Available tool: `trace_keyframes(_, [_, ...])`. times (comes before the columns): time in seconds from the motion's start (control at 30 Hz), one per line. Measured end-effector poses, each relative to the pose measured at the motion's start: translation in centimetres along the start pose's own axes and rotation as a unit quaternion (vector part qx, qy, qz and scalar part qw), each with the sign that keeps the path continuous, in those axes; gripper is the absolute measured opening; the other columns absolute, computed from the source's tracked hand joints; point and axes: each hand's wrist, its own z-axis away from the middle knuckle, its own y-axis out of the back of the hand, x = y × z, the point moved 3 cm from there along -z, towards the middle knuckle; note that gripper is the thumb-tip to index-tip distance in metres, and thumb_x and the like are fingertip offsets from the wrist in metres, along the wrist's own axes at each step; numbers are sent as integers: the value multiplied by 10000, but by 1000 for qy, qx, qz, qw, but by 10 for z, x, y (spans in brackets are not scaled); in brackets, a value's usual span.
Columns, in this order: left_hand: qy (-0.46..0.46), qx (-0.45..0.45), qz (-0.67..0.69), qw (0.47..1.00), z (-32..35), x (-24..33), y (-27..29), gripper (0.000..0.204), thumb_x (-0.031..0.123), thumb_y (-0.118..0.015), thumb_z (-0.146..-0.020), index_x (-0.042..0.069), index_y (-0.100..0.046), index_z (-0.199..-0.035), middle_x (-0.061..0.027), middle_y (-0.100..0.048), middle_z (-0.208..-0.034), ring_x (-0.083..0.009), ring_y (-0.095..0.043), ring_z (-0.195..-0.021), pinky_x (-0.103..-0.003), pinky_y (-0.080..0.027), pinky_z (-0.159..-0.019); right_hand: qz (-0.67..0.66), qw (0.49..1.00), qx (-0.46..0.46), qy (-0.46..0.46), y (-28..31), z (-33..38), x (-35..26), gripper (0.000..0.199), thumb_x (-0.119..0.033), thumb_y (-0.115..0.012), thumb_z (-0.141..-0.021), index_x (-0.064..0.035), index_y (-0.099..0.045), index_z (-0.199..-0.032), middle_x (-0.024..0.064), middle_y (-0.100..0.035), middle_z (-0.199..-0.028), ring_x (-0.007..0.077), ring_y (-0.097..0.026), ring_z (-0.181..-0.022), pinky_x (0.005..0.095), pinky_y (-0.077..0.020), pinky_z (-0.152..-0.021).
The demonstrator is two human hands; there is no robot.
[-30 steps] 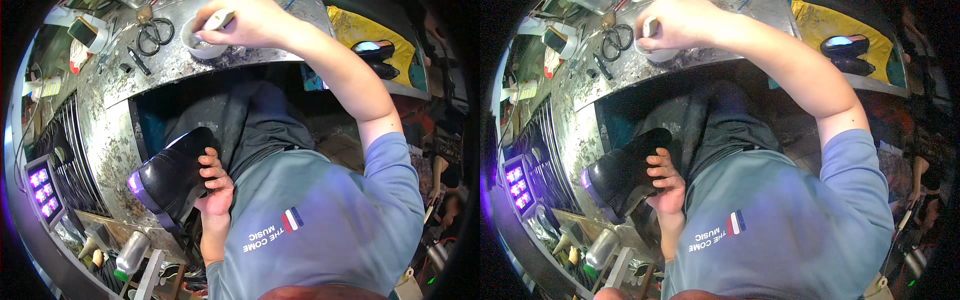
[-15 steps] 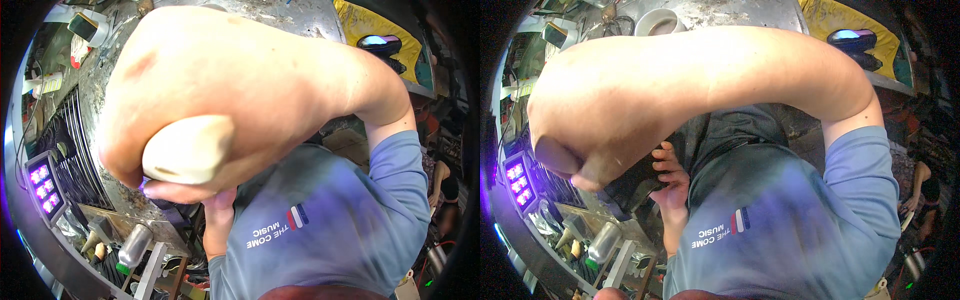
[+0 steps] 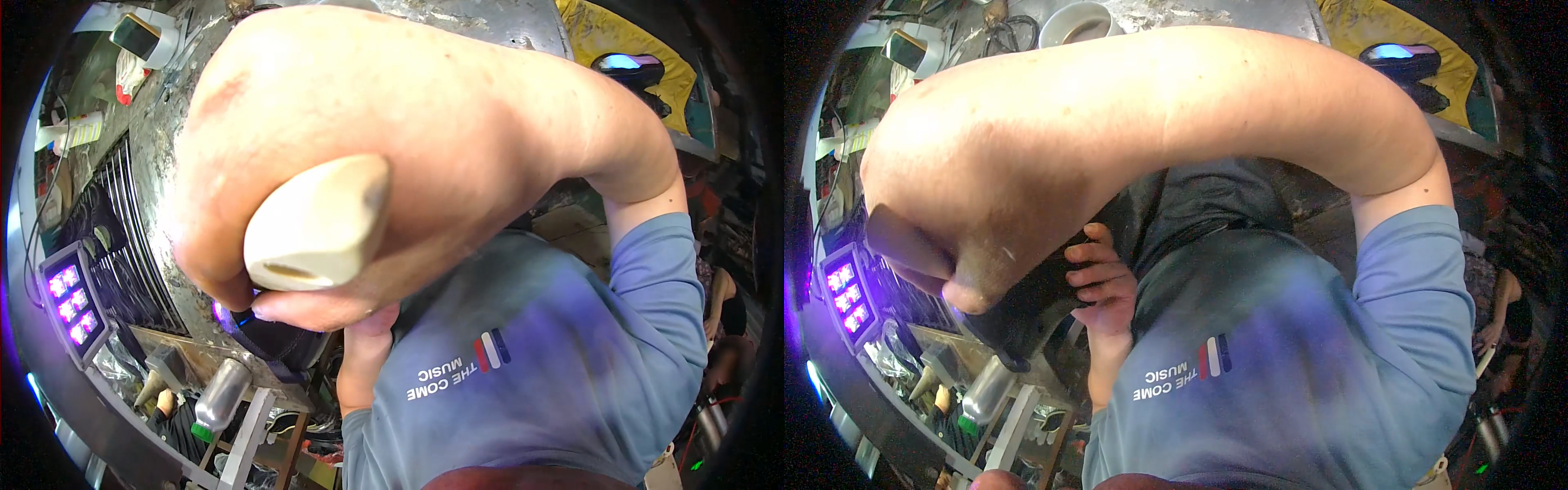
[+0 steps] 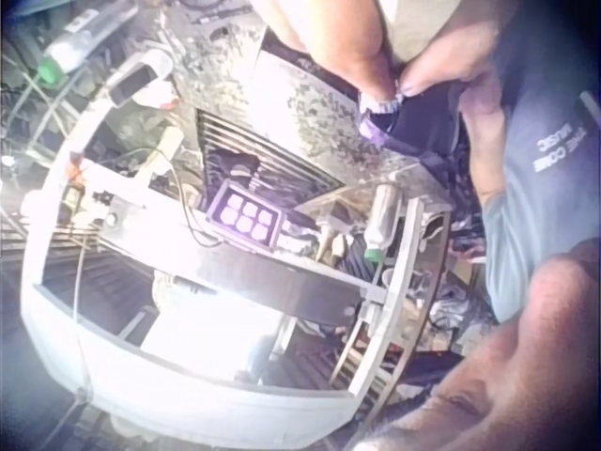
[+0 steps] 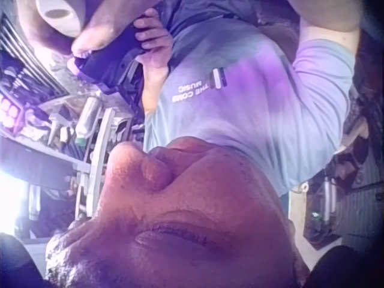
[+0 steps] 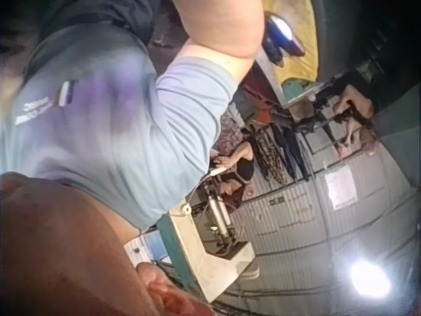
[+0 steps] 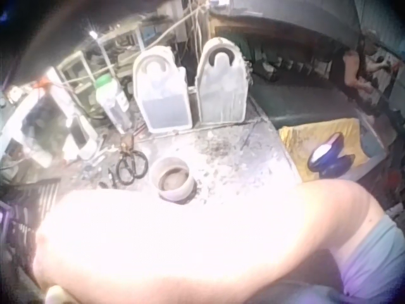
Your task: The person paints the sole of a black shoe with a white substance using a brush. They repeatedly dip the brush into a small container and apply the substance to the shoe's sole, focusing on the edges and surface.
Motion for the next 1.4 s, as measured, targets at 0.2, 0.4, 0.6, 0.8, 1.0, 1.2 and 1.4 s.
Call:
trace_keyframes(0.2, [49, -61, 13, 997, -4, 2, 4, 369, 170, -474, -1022, -23, -465, -1336, -127, -711, -1029, -230, -727, -800, -319, -602, -620, -42, 999, -21, -14, -7, 0, 1, 183, -219, -755, -701, -54, -744, -777, 124, -680, -689, 305, -662, -666, 406, -529, -658])
trace_keyframes(0.4, [80, -126, 21, 989, -12, -8, 3, 382, 155, -481, -1020, -66, -426, -1327, -147, -720, -976, -247, -734, -757, -325, -603, -595, -82, 996, -26, -3, -16, 0, 5, 178, -189, -754, -684, -41, -739, -782, 132, -681, -700, 304, -661, -675, 403, -528, -661])
trace_keyframes(0.6, [129, -173, 9, 976, -22, -18, -2, 371, 169, -465, -1035, -66, -426, -1320, -171, -729, -970, -254, -745, -767, -324, -604, -596, -102, 995, -7, 22, -21, 8, 9, 184, -184, -758, -683, -40, -737, -796, 129, -690, -731, 303, -672, -709, 401, -532, -675])
trace_keyframes(0.8, [172, -234, 52, 955, -34, -25, -3, 371, 214, -466, -1042, -59, -453, -1292, -171, -736, -975, -252, -746, -761, -320, -607, -600, -119, 991, 32, 57, -31, 18, 15, 191, -184, -763, -685, -42, -736, -811, 124, -701, -765, 299, -683, -745, 398, -536, -690])
trace_keyframes(1.0, [193, -233, 41, 952, -36, -33, -13, 356, 227, -460, -1044, -57, -470, -1259, -183, -741, -950, -256, -747, -756, -320, -608, -595, -170, 979, 39, 107, -27, 20, 14, 122, -146, -727, -780, -55, -664, -831, 116, -658, -762, 344, -650, -733, 423, -520, -642])
trace_keyframes(1.2, [200, -214, 18, 956, -28, -27, -10, 323, 190, -431, -1050, -41, -478, -1270, -185, -742, -937, -276, -749, -770, -323, -605, -595, -164, 982, 19, 96, -25, 20, 18, 122, -149, -726, -795, -52, -657, -825, 113, -659, -763, 336, -649, -720, 415, -520, -632])
trace_keyframes(1.4, [206, -224, 30, 952, -26, -28, -10, 315, 153, -401, -1055, -36, -484, -1293, -191, -743, -946, -288, -750, -779, -336, -599, -603, -142, 988, 5, 65, -20, 23, 22, 135, -163, -734, -796, -46, -670, -821, 107, -674, -771, 310, -659, -713, 394, -526, -636])
